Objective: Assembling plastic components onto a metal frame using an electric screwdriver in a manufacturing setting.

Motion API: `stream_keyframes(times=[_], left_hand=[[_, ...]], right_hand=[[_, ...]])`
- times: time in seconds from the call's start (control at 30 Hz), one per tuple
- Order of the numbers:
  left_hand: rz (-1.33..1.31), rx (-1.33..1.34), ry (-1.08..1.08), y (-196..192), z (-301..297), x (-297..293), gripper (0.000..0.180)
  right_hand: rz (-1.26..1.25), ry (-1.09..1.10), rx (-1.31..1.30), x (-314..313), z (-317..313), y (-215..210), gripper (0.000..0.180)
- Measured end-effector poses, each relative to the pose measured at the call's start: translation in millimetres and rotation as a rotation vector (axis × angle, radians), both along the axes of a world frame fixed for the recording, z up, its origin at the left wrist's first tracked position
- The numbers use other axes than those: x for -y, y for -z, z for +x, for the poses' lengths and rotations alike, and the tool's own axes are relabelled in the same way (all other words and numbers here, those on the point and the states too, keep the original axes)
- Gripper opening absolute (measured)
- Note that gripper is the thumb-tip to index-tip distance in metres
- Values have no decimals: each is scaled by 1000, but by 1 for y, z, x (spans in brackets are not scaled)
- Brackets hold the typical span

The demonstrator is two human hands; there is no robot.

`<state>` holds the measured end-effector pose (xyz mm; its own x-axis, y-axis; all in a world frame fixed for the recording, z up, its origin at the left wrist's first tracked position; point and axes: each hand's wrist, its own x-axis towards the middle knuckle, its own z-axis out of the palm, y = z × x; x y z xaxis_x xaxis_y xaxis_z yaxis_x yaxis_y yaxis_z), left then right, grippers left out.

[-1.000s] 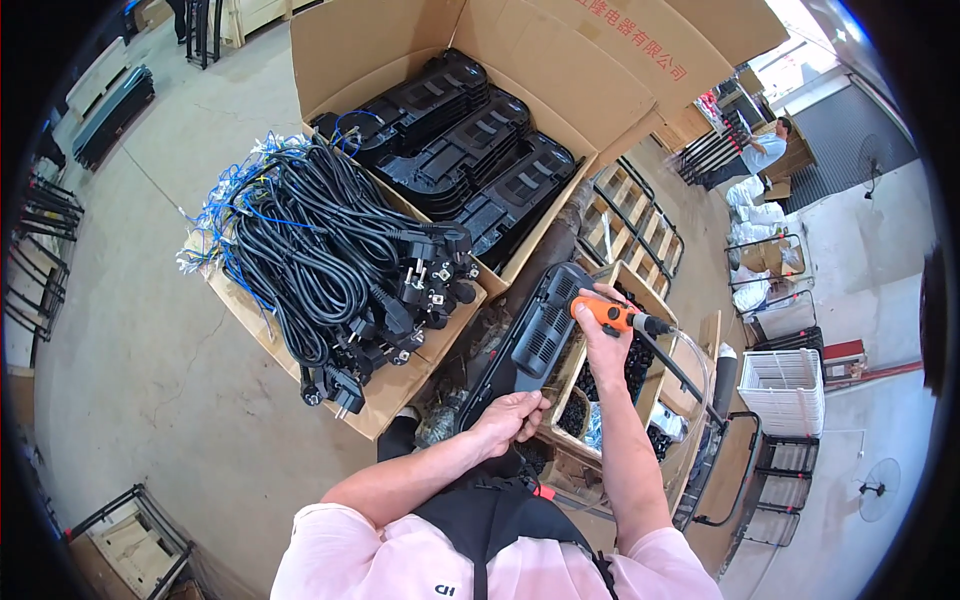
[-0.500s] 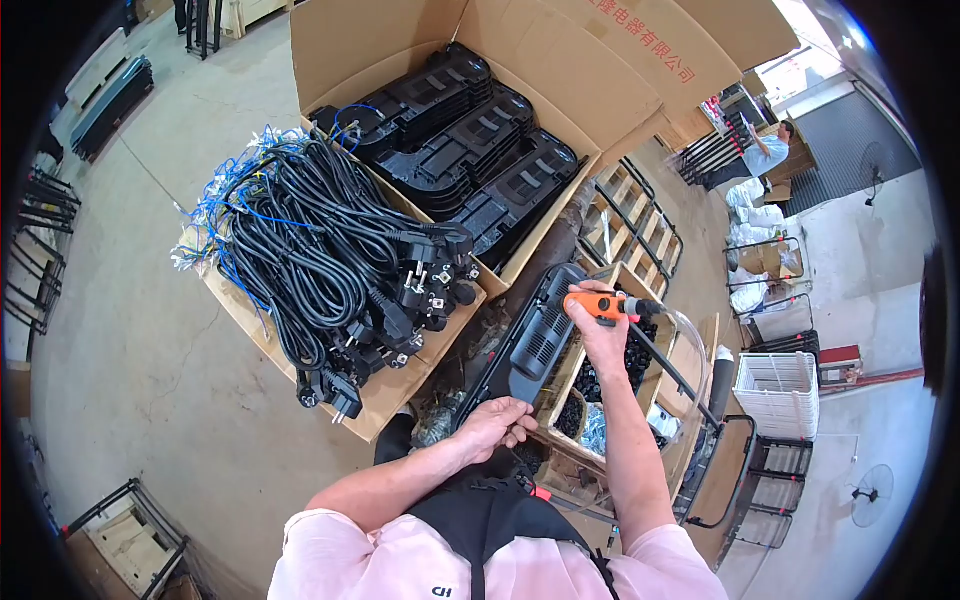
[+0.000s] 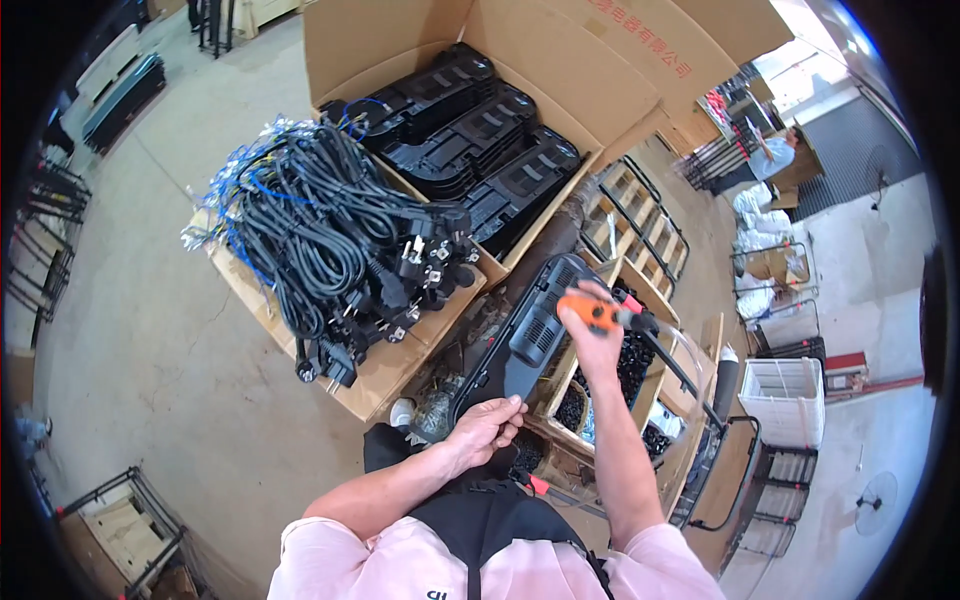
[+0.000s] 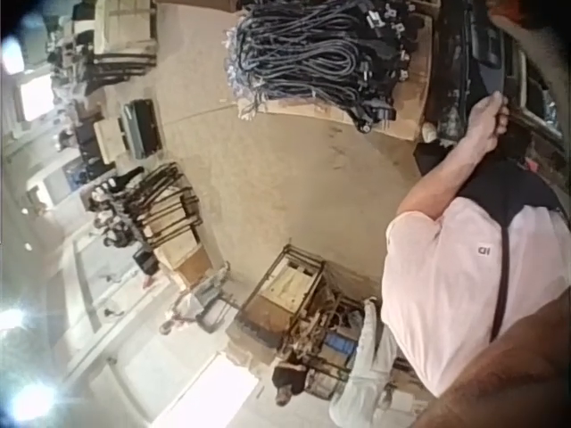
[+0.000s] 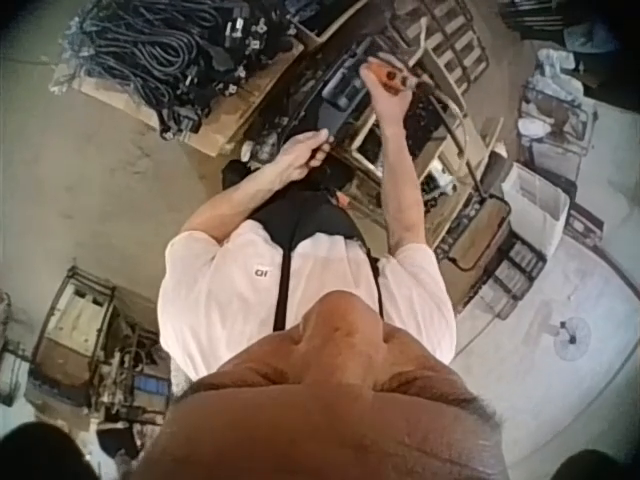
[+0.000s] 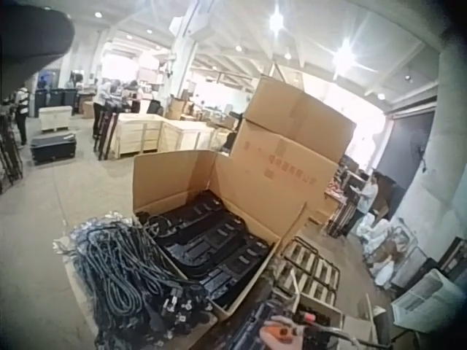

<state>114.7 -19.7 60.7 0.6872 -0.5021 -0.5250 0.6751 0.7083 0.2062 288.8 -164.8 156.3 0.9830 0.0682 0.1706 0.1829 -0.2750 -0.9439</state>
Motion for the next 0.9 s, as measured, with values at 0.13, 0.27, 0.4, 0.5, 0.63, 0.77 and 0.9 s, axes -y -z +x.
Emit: stream_keyframes(times=[0.13, 0.27, 0.4, 0.5, 0.63, 0.77, 0.9], left_hand=[[-45, -81, -195, 3, -6, 3, 25], [-43, -131, -325, 2, -12, 15, 24], [-110, -109, -351, 2, -34, 41, 24], [-117, -96, -355, 6, -61, 62, 25], [-99, -115, -384, 6, -100, 76, 24], [-48, -117, -443, 10, -143, 68, 24], [54, -104, -457, -12, -164, 52, 24]], right_hand=[[81, -10, -140, 17, -88, -13, 52], [169, -48, -206, 39, -157, -29, 54], [248, -63, -197, 71, -201, -21, 54], [295, -63, -202, 93, -226, -21, 55], [358, -82, -212, 116, -258, -7, 55], [390, -169, -264, 119, -274, 7, 54], [370, -223, -302, 107, -281, 2, 51]])
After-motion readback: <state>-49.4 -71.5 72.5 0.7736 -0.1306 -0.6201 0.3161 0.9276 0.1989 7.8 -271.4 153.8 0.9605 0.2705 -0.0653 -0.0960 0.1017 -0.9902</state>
